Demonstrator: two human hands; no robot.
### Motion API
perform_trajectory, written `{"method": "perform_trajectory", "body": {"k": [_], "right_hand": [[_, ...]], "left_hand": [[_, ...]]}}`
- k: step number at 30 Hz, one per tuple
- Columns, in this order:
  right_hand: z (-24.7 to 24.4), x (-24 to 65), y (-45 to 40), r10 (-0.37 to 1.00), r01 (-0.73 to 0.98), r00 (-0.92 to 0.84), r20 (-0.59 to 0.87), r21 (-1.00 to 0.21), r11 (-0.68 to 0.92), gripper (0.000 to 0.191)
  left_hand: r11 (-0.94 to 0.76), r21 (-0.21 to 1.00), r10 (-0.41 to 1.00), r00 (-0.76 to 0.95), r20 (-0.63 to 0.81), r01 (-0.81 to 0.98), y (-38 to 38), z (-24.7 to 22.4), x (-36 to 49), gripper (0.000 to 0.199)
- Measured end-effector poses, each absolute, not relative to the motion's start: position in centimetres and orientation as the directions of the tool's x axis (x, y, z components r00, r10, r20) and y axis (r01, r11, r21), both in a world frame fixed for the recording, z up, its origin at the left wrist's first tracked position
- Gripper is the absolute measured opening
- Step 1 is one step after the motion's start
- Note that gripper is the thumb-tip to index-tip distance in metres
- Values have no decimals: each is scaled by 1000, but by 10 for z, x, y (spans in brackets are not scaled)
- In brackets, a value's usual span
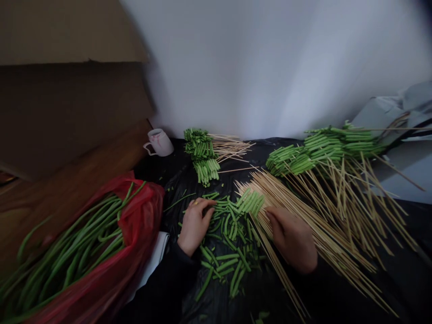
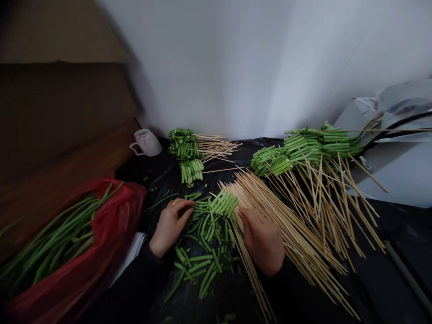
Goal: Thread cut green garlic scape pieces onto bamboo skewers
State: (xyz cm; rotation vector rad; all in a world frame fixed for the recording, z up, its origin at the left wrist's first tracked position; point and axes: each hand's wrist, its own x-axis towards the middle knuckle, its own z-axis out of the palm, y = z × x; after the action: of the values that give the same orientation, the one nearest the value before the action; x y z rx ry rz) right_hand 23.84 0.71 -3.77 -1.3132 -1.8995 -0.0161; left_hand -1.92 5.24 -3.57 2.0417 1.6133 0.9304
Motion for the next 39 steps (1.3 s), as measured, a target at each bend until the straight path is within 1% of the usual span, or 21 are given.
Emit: {"method": "perform_trajectory", "body": {"k": [2, 4, 6, 8, 10, 12, 14, 16, 17, 18, 19, 20, 22, 23, 25, 27, 30, 35, 39], "right_hand": [[-38, 237, 6, 778, 784, -129, 614, -417, 459, 15], [-39, 237, 6, 777, 782, -129, 616, -419, 461, 15], [-39, 237, 6, 778, 783, -127, 615, -420, 460, 15], [-40, 237, 6, 783, 783, -127, 609, -423, 456, 14], [-40, 237, 6, 789, 776, -133, 600, -432, 459, 14], [-39, 236, 5, 792, 768, -137, 596, -441, 464, 14], [-38, 235, 4, 788, 759, -139, 600, -447, 473, 14], [-38, 232, 2, 794, 748, -152, 588, -457, 482, 16], [-38, 231, 1, 801, 745, -161, 577, -461, 482, 17], [-38, 230, 0, 806, 745, -171, 567, -461, 482, 19], [-38, 228, -2, 810, 748, -182, 558, -456, 482, 21], [-38, 227, -3, 811, 752, -195, 552, -446, 485, 23], [-37, 225, -6, 804, 758, -224, 551, -420, 499, 27], [-37, 224, -7, 801, 759, -238, 549, -410, 506, 29], [-37, 223, -8, 803, 765, -259, 537, -394, 510, 31], [-36, 223, -9, 808, 778, -267, 525, -376, 502, 32], [-35, 222, -10, 811, 793, -274, 517, -355, 495, 32], [-36, 222, -10, 812, 784, -265, 520, -373, 496, 32], [-36, 222, -10, 806, 794, -271, 526, -351, 496, 32]], "left_hand": [[-311, 483, 936, 174, 306, 818, 51, -35, -19, 20], [-313, 353, 930, 209, 301, 882, 49, -32, -18, 21], [-309, 269, 931, 232, 282, 912, 48, -29, -18, 21], [-301, 242, 934, 234, 270, 922, 47, -26, -19, 17], [-292, 275, 936, 215, 278, 916, 47, -23, -20, 13], [-302, 375, 931, 186, 314, 877, 47, -22, -20, 11], [-322, 538, 923, 133, 361, 779, 48, -22, -20, 11], [-299, 730, 935, 37, 352, 615, 49, -22, -19, 12], [-256, 823, 952, -17, 306, 506, 50, -22, -18, 12], [-190, 906, 971, -61, 229, 379, 50, -22, -17, 13], [-107, 967, 988, -88, 130, 233, 50, -21, -16, 16], [-16, 997, 996, -91, 23, 79, 49, -21, -15, 20], [141, 971, 988, -40, -152, -194, 48, -19, -12, 28], [197, 937, 978, -5, -207, -288, 47, -19, -10, 29], [267, 882, 961, 47, -271, -388, 45, -17, -8, 29], [305, 856, 950, 74, -303, -417, 43, -16, -5, 28], [324, 849, 944, 90, -316, -417, 41, -15, -4, 27], [331, 854, 942, 94, -321, -402, 40, -16, -2, 28], [314, 878, 949, 87, -303, -363, 39, -17, -1, 28]]}}
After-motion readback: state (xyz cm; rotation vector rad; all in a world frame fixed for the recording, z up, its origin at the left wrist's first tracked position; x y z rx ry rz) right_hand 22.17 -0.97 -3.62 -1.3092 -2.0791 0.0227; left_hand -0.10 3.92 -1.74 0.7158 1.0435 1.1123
